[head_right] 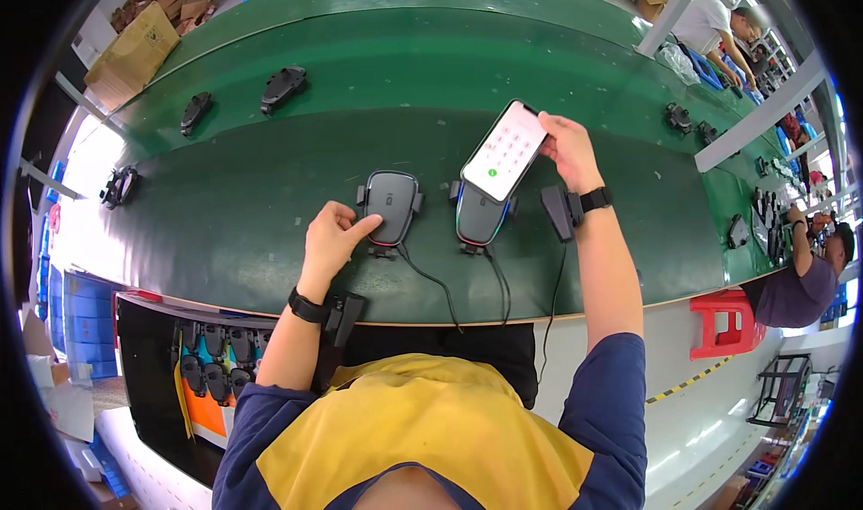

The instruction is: Assembling and testing car phone holders on an assembly line.

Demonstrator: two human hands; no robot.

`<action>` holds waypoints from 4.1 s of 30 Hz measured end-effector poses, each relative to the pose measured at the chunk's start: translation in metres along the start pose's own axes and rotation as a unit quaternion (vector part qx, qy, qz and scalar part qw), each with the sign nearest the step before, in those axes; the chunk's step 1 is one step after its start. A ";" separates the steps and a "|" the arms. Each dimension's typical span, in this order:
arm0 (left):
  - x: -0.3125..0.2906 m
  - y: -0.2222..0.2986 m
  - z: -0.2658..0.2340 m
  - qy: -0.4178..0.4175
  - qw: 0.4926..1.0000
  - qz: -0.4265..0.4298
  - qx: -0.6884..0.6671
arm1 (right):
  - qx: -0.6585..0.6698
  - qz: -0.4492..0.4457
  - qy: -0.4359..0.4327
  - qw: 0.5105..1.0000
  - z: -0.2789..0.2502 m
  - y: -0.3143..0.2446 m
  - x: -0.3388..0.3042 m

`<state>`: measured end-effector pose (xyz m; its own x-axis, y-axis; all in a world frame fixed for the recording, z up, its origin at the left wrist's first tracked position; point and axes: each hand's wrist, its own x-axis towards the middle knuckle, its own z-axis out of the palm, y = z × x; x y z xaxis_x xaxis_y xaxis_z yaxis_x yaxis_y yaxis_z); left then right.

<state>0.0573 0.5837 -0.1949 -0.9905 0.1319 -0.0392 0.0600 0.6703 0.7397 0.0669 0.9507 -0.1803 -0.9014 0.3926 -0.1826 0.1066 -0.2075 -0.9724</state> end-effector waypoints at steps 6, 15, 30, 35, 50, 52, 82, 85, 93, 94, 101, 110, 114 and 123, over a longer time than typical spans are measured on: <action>-0.012 0.012 0.007 -0.025 0.995 0.056 0.076 | -0.046 0.023 -0.061 0.997 0.008 0.017 -0.030; -0.020 0.014 0.029 0.045 0.987 0.133 0.081 | -0.247 -0.155 0.059 0.955 0.002 0.003 -0.085; -0.038 0.044 0.019 -0.305 0.780 -0.111 -0.535 | -0.232 -0.172 -0.046 0.956 0.098 0.060 -0.203; -0.054 0.050 0.030 -0.288 0.773 -0.065 -0.562 | -0.231 -0.100 -0.064 0.966 0.097 0.049 -0.201; -0.056 0.057 0.031 -0.291 0.760 -0.063 -0.578 | -0.095 -0.108 -0.064 0.988 0.101 0.053 -0.196; -0.056 0.058 0.030 -0.285 0.760 -0.054 -0.581 | -0.081 -0.103 -0.063 0.989 0.101 0.054 -0.195; -0.048 0.057 0.038 -0.245 0.804 -0.074 -0.536 | -0.062 -0.051 -0.265 0.961 0.083 0.034 -0.199; -0.050 0.055 0.041 -0.248 0.805 -0.078 -0.533 | -0.080 -0.046 -0.283 0.955 0.078 0.031 -0.198; -0.047 0.058 0.041 -0.256 0.806 -0.077 -0.527 | -0.043 -0.073 -0.272 0.959 0.075 0.037 -0.196; -0.046 0.057 0.040 -0.258 0.813 -0.068 -0.518 | -0.066 -0.046 -0.303 0.950 0.074 0.032 -0.195; -0.050 0.060 0.047 -0.259 0.814 -0.079 -0.515 | -0.021 -0.018 -0.268 0.963 0.073 0.039 -0.192; -0.047 0.059 0.052 -0.249 0.830 -0.102 -0.489 | -0.023 0.020 -0.305 0.952 0.057 0.033 -0.195; -0.010 0.057 0.030 -0.243 0.882 -0.078 -0.396 | 0.056 0.014 -0.217 0.974 0.014 0.026 -0.205; 0.184 0.091 0.037 -0.162 0.948 -0.017 -0.275 | -0.158 -0.139 0.251 0.945 -0.057 0.084 -0.182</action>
<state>-0.1145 0.6955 -0.1595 -0.8950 0.3949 -0.2075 -0.1329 0.2081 0.9690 0.2643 0.9132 -0.2366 -0.6093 0.7842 0.1174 0.0862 0.2127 -0.9733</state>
